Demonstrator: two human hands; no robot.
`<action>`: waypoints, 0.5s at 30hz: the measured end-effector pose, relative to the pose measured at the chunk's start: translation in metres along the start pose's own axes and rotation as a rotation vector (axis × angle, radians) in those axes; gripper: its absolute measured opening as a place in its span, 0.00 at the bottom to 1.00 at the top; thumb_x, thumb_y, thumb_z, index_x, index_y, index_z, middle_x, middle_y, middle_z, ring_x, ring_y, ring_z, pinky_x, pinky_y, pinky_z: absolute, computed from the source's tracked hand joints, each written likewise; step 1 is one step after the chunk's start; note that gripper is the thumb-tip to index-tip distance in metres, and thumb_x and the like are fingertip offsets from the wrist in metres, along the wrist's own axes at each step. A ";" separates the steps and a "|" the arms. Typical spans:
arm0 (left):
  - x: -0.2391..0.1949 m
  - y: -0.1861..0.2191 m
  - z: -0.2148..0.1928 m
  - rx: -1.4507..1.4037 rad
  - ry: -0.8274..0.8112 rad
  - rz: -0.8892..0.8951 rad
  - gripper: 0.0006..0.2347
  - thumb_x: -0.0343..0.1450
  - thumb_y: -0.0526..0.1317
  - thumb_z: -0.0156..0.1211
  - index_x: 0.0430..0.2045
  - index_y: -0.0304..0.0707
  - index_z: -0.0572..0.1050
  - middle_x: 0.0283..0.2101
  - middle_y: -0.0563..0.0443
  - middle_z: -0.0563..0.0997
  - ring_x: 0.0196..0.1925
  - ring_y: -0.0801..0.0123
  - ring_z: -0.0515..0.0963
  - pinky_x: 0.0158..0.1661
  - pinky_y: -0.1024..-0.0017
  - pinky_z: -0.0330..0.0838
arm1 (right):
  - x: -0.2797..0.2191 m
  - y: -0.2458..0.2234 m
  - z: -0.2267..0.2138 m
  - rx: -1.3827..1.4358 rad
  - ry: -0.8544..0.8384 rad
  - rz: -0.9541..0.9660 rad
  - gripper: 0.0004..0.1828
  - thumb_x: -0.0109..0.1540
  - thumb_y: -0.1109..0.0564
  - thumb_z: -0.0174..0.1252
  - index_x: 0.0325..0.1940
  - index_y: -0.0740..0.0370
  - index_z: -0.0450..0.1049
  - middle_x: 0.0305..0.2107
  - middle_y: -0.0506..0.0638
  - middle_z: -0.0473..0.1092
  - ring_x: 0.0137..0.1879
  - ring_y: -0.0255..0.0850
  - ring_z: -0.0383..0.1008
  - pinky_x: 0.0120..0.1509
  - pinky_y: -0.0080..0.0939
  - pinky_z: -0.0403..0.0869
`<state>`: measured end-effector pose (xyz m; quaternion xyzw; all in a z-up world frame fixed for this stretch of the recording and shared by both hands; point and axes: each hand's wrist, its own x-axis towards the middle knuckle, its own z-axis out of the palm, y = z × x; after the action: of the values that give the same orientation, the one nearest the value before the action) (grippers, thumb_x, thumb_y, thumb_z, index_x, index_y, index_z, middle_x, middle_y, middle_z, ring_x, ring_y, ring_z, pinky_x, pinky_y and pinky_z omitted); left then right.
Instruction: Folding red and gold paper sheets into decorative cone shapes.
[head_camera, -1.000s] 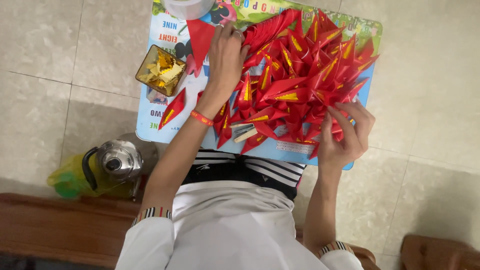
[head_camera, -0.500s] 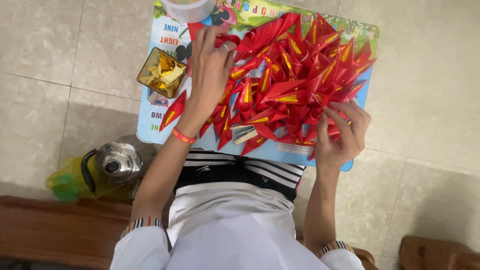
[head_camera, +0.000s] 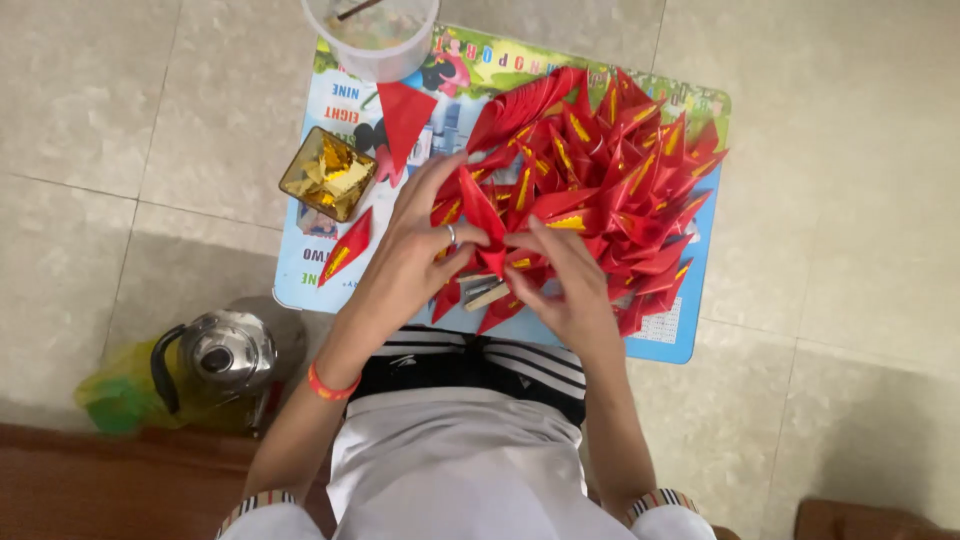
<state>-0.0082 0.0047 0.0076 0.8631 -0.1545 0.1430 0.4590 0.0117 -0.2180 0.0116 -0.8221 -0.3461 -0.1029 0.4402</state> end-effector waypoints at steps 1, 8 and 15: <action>-0.002 0.002 -0.003 0.004 0.007 0.007 0.12 0.60 0.27 0.73 0.34 0.39 0.82 0.72 0.38 0.60 0.74 0.39 0.59 0.70 0.51 0.58 | -0.002 0.001 0.003 -0.002 0.003 -0.011 0.40 0.57 0.65 0.72 0.71 0.64 0.63 0.51 0.55 0.76 0.59 0.49 0.75 0.63 0.46 0.75; -0.019 0.000 -0.012 -0.128 -0.035 -0.016 0.11 0.61 0.27 0.68 0.34 0.39 0.82 0.66 0.38 0.69 0.70 0.43 0.65 0.65 0.57 0.63 | -0.006 0.002 0.016 0.115 -0.148 0.090 0.40 0.57 0.66 0.71 0.72 0.62 0.64 0.41 0.50 0.76 0.38 0.38 0.73 0.49 0.36 0.76; -0.056 -0.030 0.012 -0.725 -0.055 -0.396 0.11 0.71 0.23 0.51 0.41 0.29 0.81 0.41 0.49 0.85 0.42 0.77 0.80 0.44 0.77 0.74 | -0.004 0.003 0.030 0.391 -0.187 0.360 0.43 0.57 0.69 0.67 0.74 0.63 0.59 0.37 0.47 0.75 0.35 0.32 0.70 0.42 0.31 0.72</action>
<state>-0.0458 0.0181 -0.0436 0.6621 -0.0379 -0.0348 0.7476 0.0066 -0.1976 -0.0103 -0.7757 -0.2468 0.1221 0.5679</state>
